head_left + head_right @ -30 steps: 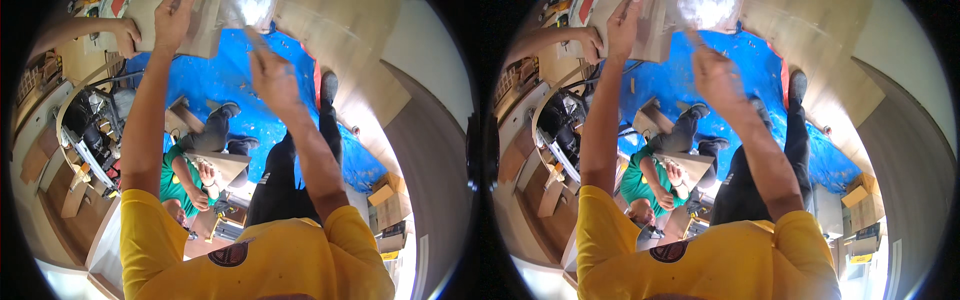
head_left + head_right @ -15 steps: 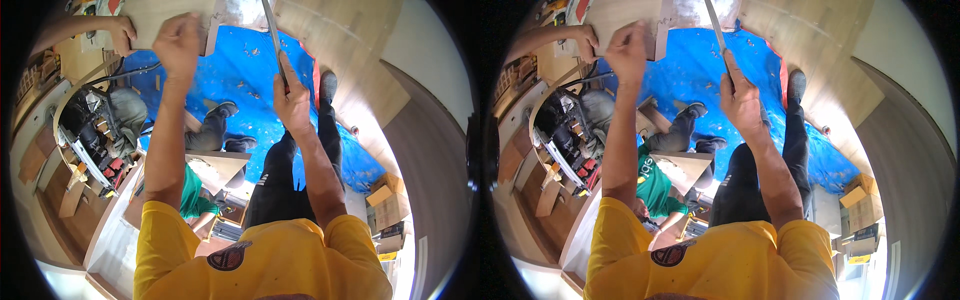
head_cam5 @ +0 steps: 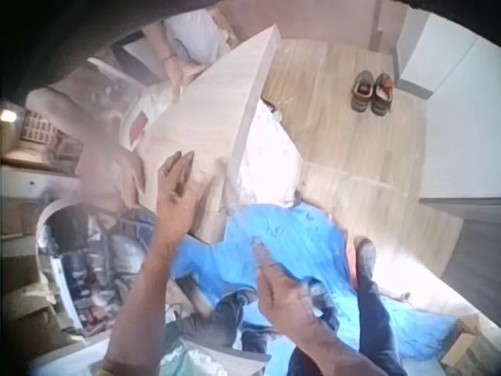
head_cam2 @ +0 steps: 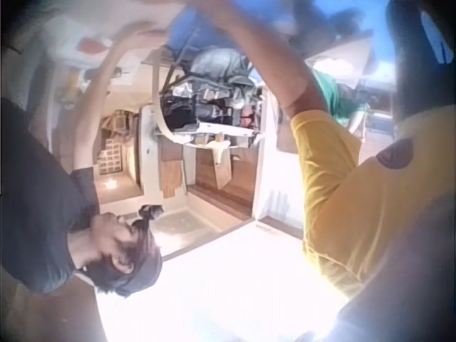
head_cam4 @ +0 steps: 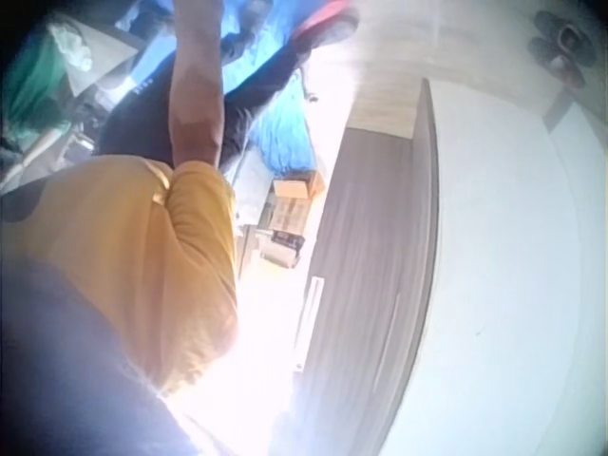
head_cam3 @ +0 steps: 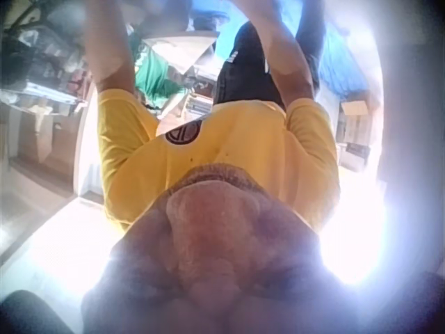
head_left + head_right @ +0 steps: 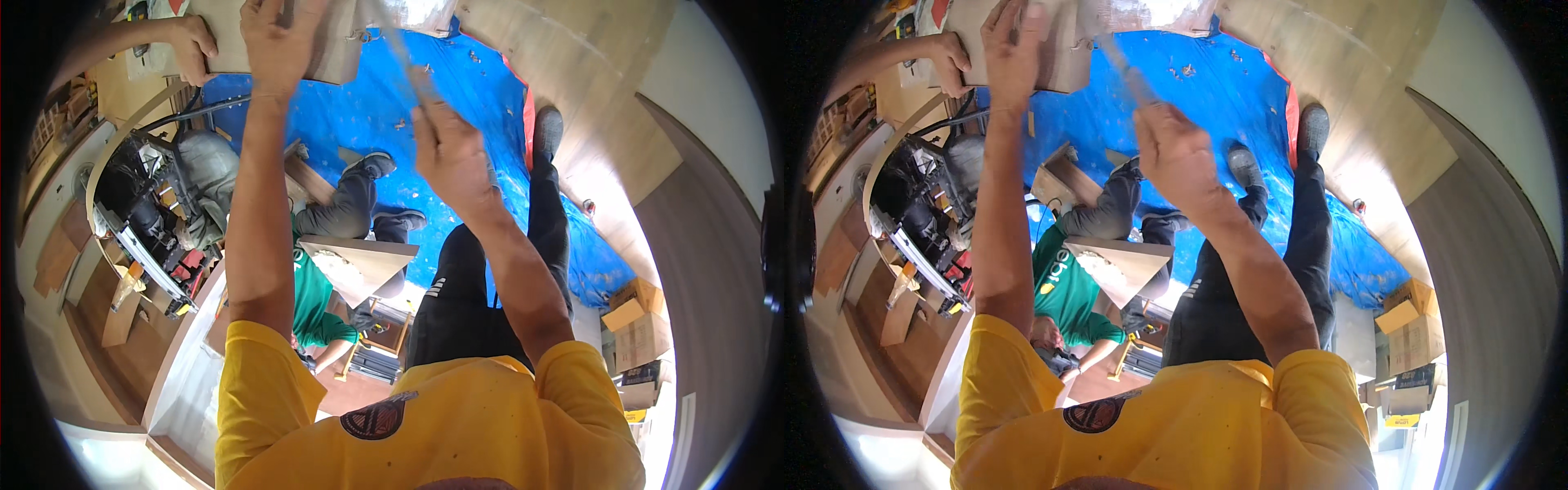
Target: The person uses a hand file to shave down and smooth the edges of a plywood board while others assist in holding it in place.
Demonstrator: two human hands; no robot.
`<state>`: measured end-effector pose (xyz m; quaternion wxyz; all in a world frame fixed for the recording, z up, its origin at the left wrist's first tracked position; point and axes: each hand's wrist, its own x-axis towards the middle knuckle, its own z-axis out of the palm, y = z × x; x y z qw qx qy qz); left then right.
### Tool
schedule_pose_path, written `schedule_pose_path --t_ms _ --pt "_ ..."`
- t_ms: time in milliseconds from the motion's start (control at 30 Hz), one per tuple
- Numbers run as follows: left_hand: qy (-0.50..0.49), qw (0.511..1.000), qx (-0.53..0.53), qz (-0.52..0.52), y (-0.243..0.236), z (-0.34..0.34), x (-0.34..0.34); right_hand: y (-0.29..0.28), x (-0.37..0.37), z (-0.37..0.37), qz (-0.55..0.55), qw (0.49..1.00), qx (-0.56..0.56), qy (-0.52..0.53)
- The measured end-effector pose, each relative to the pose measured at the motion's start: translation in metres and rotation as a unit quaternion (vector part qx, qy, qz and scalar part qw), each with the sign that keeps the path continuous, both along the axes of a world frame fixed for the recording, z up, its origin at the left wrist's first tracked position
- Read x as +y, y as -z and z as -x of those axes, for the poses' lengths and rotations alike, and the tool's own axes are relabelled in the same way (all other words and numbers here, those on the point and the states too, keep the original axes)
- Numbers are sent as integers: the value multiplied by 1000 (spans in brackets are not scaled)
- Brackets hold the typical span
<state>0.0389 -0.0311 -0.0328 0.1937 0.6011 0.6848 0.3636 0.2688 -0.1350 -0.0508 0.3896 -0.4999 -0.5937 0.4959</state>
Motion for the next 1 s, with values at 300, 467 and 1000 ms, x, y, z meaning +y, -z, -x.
schedule_pose_path --t_ms 300,467,1000 --pt "70 954 283 -67 -9 -39 -46 8 4 -31 131 987 -36 87" --pt "-23 981 192 -18 -18 -38 -40 9 -11 -26 90 994 -11 56" --pt "-9 964 261 48 -6 -5 8 -13 6 1 42 996 -13 -83"
